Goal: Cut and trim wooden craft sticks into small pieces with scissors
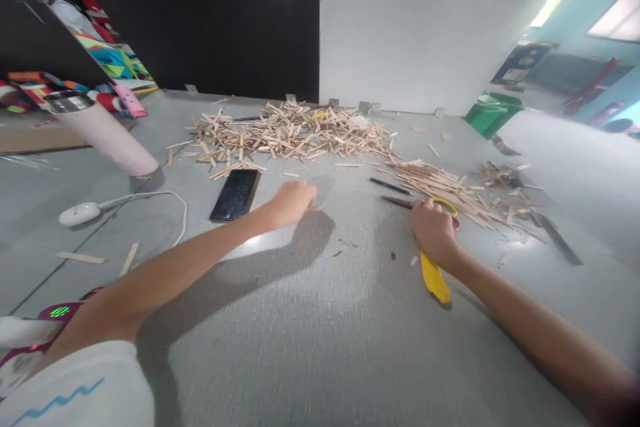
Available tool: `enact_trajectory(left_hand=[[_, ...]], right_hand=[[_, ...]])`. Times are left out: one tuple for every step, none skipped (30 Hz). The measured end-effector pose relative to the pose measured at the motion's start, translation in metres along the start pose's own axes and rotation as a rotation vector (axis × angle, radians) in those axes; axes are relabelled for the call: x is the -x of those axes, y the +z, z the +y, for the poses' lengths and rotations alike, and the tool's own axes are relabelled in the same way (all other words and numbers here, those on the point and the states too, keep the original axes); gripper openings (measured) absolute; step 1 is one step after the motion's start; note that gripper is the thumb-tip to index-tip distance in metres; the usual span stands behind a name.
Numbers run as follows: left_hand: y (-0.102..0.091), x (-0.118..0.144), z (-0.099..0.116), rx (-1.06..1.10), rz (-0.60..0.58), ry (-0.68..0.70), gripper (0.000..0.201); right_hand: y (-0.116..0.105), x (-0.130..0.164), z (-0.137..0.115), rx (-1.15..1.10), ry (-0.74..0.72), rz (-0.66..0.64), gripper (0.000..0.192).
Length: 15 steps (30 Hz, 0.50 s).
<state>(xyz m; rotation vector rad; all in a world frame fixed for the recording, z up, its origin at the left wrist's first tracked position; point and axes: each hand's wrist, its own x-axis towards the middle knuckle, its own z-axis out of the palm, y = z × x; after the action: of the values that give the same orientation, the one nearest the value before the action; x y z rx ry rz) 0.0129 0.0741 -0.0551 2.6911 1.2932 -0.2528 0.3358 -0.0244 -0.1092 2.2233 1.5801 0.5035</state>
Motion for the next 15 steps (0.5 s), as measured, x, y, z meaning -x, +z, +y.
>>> enact_trajectory(left_hand=[[-0.003, -0.007, -0.012, 0.003, 0.021, -0.031, 0.038], [-0.006, -0.01, -0.022, 0.01, 0.037, -0.047, 0.038], [-0.008, -0.012, -0.027, 0.019, 0.048, -0.054, 0.038], [-0.011, -0.011, -0.029, 0.031, 0.056, -0.051, 0.039], [-0.013, -0.008, -0.028, 0.044, 0.059, -0.036, 0.039], [-0.015, -0.004, -0.023, 0.06, 0.059, -0.01, 0.037], [-0.017, 0.002, -0.014, 0.079, 0.055, 0.029, 0.035], [-0.018, 0.009, -0.004, 0.1, 0.047, 0.075, 0.027], [-0.019, 0.018, 0.008, 0.127, 0.04, 0.136, 0.013], [-0.019, 0.028, 0.021, 0.152, 0.025, 0.2, 0.008], [-0.017, 0.041, 0.035, 0.176, 0.009, 0.269, 0.012], [-0.014, 0.056, 0.049, 0.194, -0.012, 0.337, 0.016], [-0.009, 0.073, 0.061, 0.203, -0.039, 0.404, 0.017], [-0.002, 0.092, 0.073, 0.207, -0.079, 0.478, 0.016], [0.005, 0.11, 0.083, 0.21, -0.117, 0.54, 0.018]], right_hand=[[0.0, 0.0, 0.0, 0.001, -0.001, 0.001, 0.035], [0.001, 0.0, 0.0, 0.002, -0.001, 0.003, 0.034], [0.001, 0.0, 0.0, 0.003, -0.003, 0.004, 0.034], [0.002, 0.0, 0.0, 0.004, -0.004, 0.005, 0.034], [0.002, 0.0, 0.0, 0.004, -0.006, 0.006, 0.034], [0.002, 0.0, 0.0, 0.004, -0.008, 0.006, 0.034], [0.002, 0.0, 0.0, 0.003, -0.009, 0.006, 0.034], [0.002, 0.0, 0.0, 0.002, -0.009, 0.005, 0.034], [0.002, 0.0, 0.0, -0.001, -0.01, 0.004, 0.034], [0.002, 0.0, 0.0, -0.004, -0.01, 0.003, 0.034], [0.002, 0.0, 0.0, -0.007, -0.01, 0.003, 0.034], [0.001, 0.0, 0.0, -0.01, -0.009, 0.003, 0.034], [0.001, 0.001, 0.0, -0.014, -0.009, 0.003, 0.034], [0.001, 0.001, 0.0, -0.018, -0.008, 0.004, 0.034], [0.0, 0.001, 0.0, -0.021, -0.007, 0.005, 0.034]])
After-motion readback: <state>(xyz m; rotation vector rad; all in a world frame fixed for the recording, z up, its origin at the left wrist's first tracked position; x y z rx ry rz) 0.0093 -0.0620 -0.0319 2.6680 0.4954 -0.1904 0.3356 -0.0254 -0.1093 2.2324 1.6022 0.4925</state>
